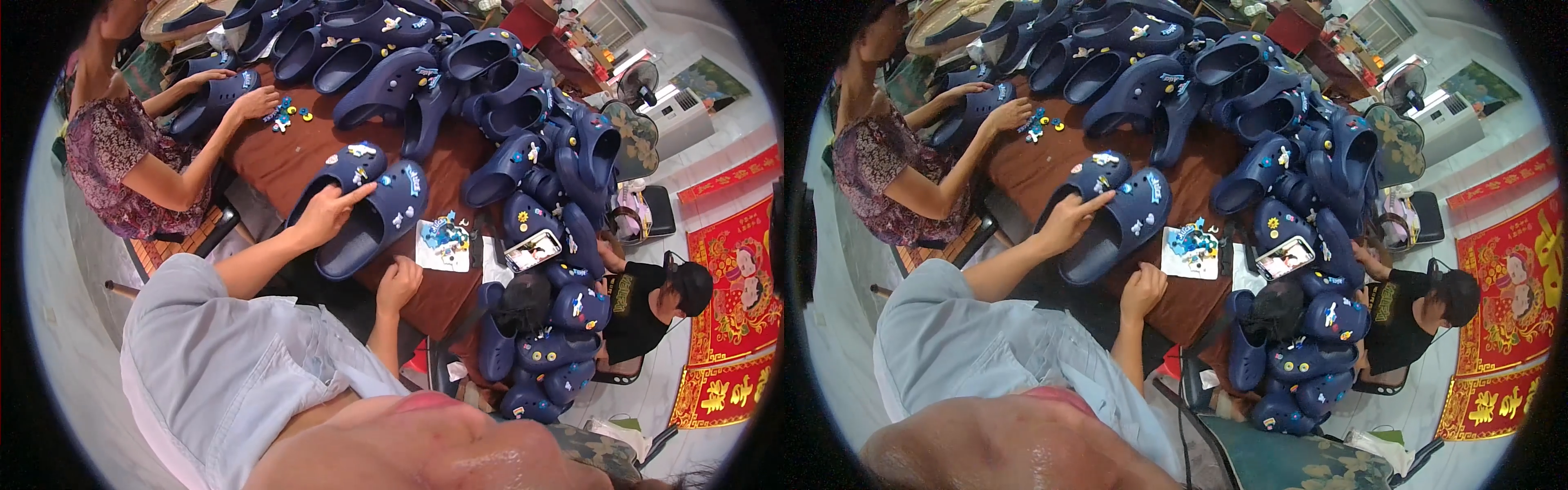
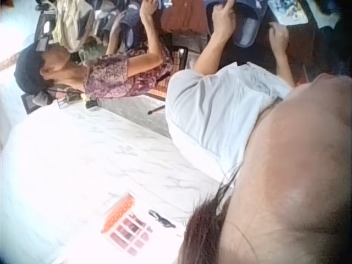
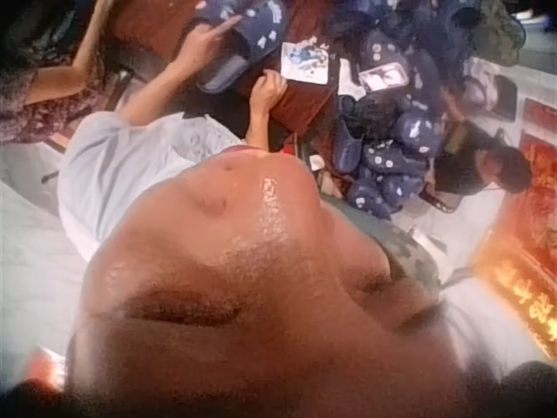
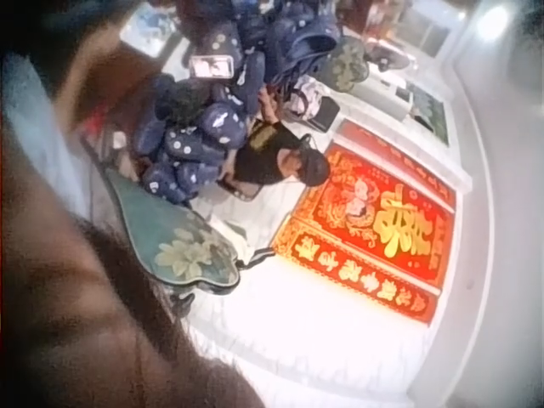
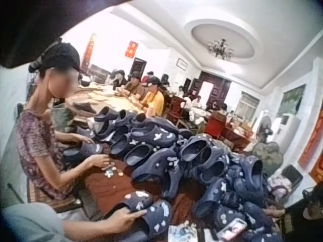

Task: Attaching decorative charms to blue clogs.

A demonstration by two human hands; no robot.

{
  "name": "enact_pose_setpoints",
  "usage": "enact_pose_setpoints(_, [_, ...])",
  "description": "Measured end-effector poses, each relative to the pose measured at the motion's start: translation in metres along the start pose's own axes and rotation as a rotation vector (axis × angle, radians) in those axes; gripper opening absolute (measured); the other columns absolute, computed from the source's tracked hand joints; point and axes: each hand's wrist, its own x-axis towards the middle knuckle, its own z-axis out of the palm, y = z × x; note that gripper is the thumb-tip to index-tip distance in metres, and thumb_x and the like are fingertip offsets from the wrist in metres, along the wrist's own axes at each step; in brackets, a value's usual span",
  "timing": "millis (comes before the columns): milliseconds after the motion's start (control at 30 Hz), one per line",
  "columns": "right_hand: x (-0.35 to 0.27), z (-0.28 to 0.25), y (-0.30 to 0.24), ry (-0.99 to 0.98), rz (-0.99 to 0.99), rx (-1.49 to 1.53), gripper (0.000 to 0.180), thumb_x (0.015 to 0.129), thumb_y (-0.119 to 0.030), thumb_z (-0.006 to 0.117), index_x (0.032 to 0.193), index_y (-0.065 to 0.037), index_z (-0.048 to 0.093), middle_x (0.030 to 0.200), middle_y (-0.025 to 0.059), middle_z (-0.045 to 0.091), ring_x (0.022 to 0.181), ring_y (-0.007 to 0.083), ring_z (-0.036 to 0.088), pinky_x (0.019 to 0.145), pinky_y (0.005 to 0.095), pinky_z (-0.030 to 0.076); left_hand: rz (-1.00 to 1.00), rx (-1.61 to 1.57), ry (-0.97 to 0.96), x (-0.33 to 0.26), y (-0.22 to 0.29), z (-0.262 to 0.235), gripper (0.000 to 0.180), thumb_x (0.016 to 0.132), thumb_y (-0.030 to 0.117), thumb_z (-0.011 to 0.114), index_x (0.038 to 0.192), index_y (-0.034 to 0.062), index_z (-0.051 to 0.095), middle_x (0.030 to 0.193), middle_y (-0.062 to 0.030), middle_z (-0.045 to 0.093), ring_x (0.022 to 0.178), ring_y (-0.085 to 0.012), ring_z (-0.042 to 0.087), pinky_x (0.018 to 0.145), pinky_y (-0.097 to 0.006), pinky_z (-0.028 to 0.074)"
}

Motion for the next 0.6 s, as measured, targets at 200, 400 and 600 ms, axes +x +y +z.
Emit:
enact_pose_setpoints(200, [-0.001, -0.005, -0.002, -0.007, -0.001, 0.029, 0.015, 0.077, 0.001, 0.060, 0.089, -0.003, 0.067, 0.093, 0.0111, 0.067, 0.092, 0.0309, 0.060, 0.082, 0.0421, 0.045, 0.187, -0.163, 0.419, 0.060, 0.018, -0.069, 0.065, 0.077, -0.011, 0.055, 0.135, 0.0167, 0.056, 0.104, -0.0237, 0.061, 0.091, -0.0397, 0.060, 0.084, -0.042, 0.048])
enact_pose_setpoints(400, [-0.001, -0.005, 0.000, -0.045, 0.003, 0.035, 0.015, 0.078, -0.001, 0.061, 0.091, -0.004, 0.068, 0.094, 0.0100, 0.067, 0.093, 0.0296, 0.060, 0.082, 0.0422, 0.044, 0.245, 0.250, 0.603, 0.190, -0.025, -0.129, 0.054, 0.082, -0.001, 0.056, 0.133, 0.0161, 0.058, 0.088, -0.0227, 0.061, 0.080, -0.0379, 0.060, 0.077, -0.044, 0.049])
enact_pose_setpoints(600, [0.004, -0.006, -0.005, -0.039, 0.009, 0.026, 0.014, 0.079, -0.001, 0.061, 0.090, -0.005, 0.067, 0.095, 0.0096, 0.066, 0.093, 0.0296, 0.060, 0.082, 0.0426, 0.045, 0.320, 0.548, 0.604, 0.353, -0.062, -0.141, 0.061, 0.083, 0.003, 0.054, 0.141, 0.0234, 0.047, 0.085, -0.0256, 0.059, 0.079, -0.0417, 0.058, 0.072, -0.049, 0.048])
